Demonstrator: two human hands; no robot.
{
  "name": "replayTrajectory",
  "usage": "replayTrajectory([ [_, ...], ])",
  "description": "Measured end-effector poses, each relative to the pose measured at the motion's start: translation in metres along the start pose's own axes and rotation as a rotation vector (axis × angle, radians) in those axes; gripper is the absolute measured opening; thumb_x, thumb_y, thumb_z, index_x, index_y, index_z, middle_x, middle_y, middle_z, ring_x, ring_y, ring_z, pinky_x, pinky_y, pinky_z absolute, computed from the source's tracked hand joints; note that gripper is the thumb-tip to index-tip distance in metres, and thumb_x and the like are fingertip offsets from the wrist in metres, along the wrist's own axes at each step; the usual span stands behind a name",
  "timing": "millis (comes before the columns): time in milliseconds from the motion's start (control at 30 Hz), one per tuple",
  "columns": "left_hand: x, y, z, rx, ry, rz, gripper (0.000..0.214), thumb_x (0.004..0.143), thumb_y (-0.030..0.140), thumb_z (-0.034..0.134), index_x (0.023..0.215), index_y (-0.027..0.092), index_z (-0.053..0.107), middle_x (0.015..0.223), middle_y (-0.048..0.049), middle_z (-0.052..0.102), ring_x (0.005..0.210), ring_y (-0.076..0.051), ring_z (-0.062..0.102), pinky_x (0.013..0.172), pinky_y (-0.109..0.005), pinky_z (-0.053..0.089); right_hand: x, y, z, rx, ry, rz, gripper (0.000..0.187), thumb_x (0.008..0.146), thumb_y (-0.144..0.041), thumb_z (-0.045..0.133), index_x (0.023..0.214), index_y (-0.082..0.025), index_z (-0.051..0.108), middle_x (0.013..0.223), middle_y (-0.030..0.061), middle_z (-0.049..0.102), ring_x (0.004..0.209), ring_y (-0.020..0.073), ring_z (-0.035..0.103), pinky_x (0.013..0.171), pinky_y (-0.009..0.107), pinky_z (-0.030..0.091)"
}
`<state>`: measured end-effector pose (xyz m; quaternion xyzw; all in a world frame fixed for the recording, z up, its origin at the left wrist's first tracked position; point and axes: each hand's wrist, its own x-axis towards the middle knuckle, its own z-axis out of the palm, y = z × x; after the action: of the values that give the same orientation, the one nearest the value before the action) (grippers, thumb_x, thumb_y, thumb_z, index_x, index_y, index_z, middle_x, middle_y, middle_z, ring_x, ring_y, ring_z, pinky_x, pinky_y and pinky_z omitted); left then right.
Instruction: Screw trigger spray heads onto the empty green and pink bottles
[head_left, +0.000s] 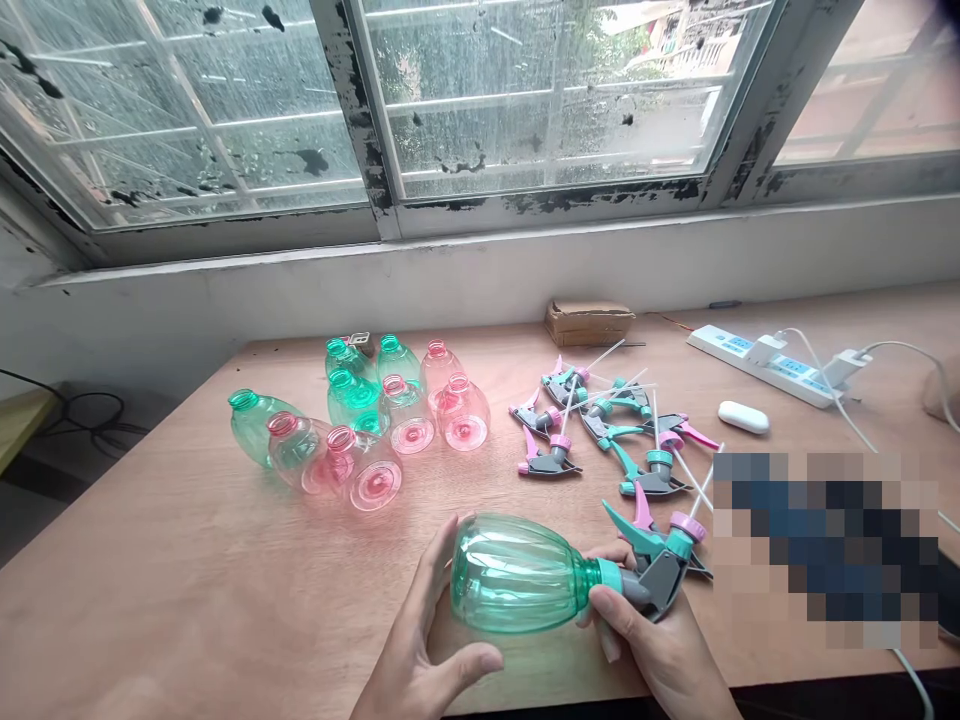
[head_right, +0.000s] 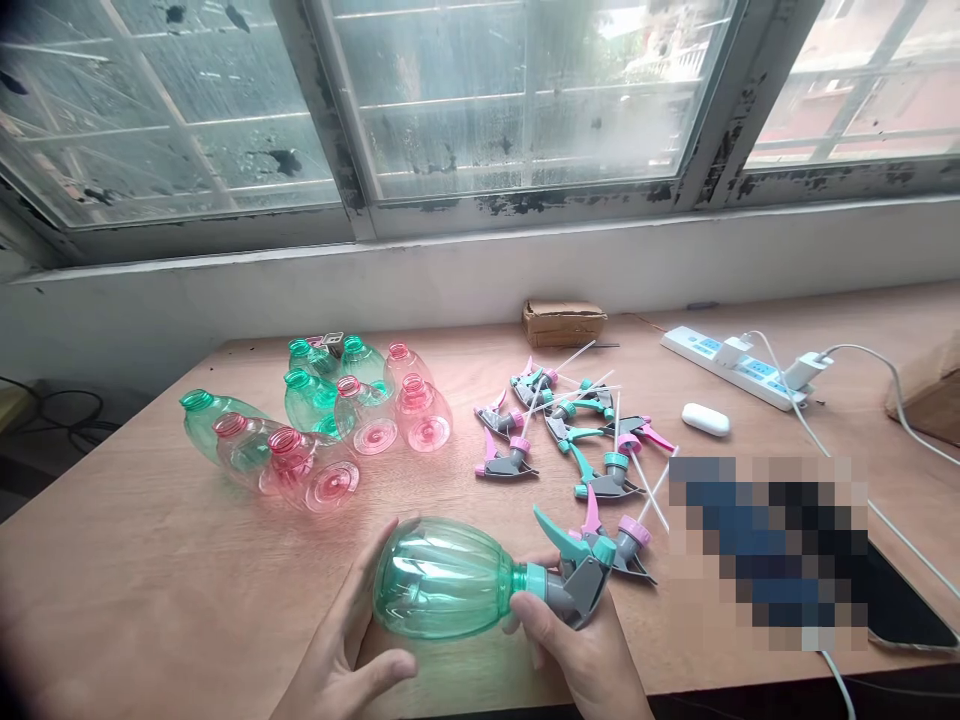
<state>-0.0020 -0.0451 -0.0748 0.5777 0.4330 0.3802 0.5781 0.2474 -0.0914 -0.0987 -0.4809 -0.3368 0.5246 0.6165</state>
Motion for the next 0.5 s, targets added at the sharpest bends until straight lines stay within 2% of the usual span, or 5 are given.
replayTrajectory([
  [100, 0.002, -0.002, -0.004, 0.062, -0.037, 0.017, 0.087, 0.085, 0.048, 0.083, 0.161, 0.042, 0.041, 0.172, -0.002, 0.04, 0.16, -0.035, 0.03, 0.132, -0.05, 0.023, 0.001, 0.003, 0.0, 0.022, -0.003, 0.008, 0.04, 0.086, -0.054, 0.086, 0.094, -0.019, 0.068, 0.054, -0.0023, 0.067, 0.041, 0.0127, 0.052, 0.048, 0.024, 0.039],
  [200, 0.004, -0.001, -0.003, 0.163, -0.044, 0.026, 0.081, 0.088, 0.043, 0.082, 0.159, 0.043, 0.044, 0.173, -0.0002, 0.038, 0.162, -0.034, 0.026, 0.133, -0.051, 0.017, 0.002, 0.005, -0.001, 0.027, -0.02, 0.01, 0.042, 0.087, -0.055, 0.085, 0.094, -0.02, 0.065, 0.059, 0.001, 0.072, 0.041, 0.0115, 0.051, 0.048, 0.024, 0.036],
  [333, 0.003, 0.004, 0.003, 0.099, 0.039, 0.013, 0.076, 0.089, 0.042, 0.081, 0.157, 0.044, 0.047, 0.168, -0.0003, 0.046, 0.158, -0.032, 0.036, 0.132, -0.05, 0.023, 0.002, 0.004, -0.001, -0.009, -0.032, 0.029, 0.045, 0.085, -0.058, 0.085, 0.093, -0.019, 0.063, 0.057, 0.002, 0.073, 0.042, 0.0123, 0.052, 0.051, 0.025, 0.037],
  [433, 0.003, 0.007, 0.003, 0.014, 0.04, 0.005, 0.08, 0.085, 0.048, 0.083, 0.157, 0.038, 0.049, 0.165, -0.0044, 0.05, 0.156, -0.035, 0.039, 0.129, -0.049, 0.031, 0.001, 0.001, 0.0, -0.027, -0.027, 0.044, 0.049, 0.083, -0.061, 0.086, 0.095, -0.02, 0.063, 0.056, 0.0015, 0.072, 0.042, 0.0132, 0.053, 0.05, 0.025, 0.038],
  [500, 0.004, 0.009, 0.002, 0.045, 0.024, 0.009, 0.079, 0.085, 0.05, 0.082, 0.156, 0.037, 0.051, 0.167, -0.0048, 0.048, 0.157, -0.036, 0.037, 0.13, -0.05, 0.03, 0.001, -0.001, 0.001, -0.035, -0.011, 0.054, 0.05, 0.08, -0.062, 0.087, 0.094, -0.02, 0.063, 0.058, 0.0024, 0.073, 0.042, 0.0137, 0.054, 0.049, 0.025, 0.039],
])
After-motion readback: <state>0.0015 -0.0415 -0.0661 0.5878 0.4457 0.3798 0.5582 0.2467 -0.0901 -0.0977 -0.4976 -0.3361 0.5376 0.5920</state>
